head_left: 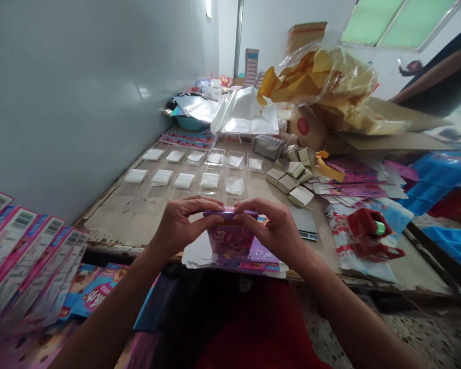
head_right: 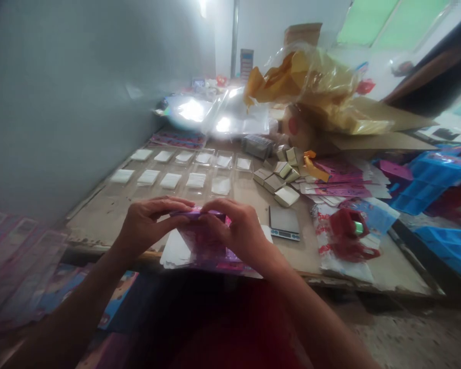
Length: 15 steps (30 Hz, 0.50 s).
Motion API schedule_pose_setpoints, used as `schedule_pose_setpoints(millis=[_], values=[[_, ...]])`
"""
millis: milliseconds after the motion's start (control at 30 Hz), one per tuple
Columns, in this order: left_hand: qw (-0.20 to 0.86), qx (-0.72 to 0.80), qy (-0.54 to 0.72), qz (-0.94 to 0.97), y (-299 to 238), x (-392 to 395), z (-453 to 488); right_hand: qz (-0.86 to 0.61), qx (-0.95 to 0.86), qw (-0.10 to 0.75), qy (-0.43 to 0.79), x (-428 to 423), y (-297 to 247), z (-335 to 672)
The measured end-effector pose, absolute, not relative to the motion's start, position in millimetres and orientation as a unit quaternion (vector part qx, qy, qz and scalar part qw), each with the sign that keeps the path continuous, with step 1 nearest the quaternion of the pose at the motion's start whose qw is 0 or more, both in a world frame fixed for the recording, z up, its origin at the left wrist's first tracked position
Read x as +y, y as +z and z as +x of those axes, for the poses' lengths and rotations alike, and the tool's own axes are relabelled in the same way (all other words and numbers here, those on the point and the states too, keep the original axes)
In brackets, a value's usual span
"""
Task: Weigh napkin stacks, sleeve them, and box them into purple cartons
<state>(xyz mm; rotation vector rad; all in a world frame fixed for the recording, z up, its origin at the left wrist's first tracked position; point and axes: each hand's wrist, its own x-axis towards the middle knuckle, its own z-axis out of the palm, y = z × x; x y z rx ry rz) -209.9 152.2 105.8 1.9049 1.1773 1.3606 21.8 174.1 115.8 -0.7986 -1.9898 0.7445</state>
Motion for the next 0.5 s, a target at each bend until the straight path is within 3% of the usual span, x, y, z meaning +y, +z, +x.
schedule_pose_setpoints(millis=[200, 333, 433, 500], values=[[0.284, 0.387, 0.483, 0.732, 72, 140, -215, -0.278, -0.814, 0.446, 0.247, 175, 74, 39], [0.304, 0.418, 0.567, 0.641, 52, 147, -204, -0.274, -0.824, 0.432, 0.245, 174, 65, 39], [0.32, 0.435, 0.641, 0.545, 70, 155, -182, -0.257, -0.799, 0.433, 0.329, 169, 82, 72], [0.304, 0.408, 0.697, 0.505, 92, 154, -165, -0.328, -0.744, 0.492, 0.311, 161, 95, 125]])
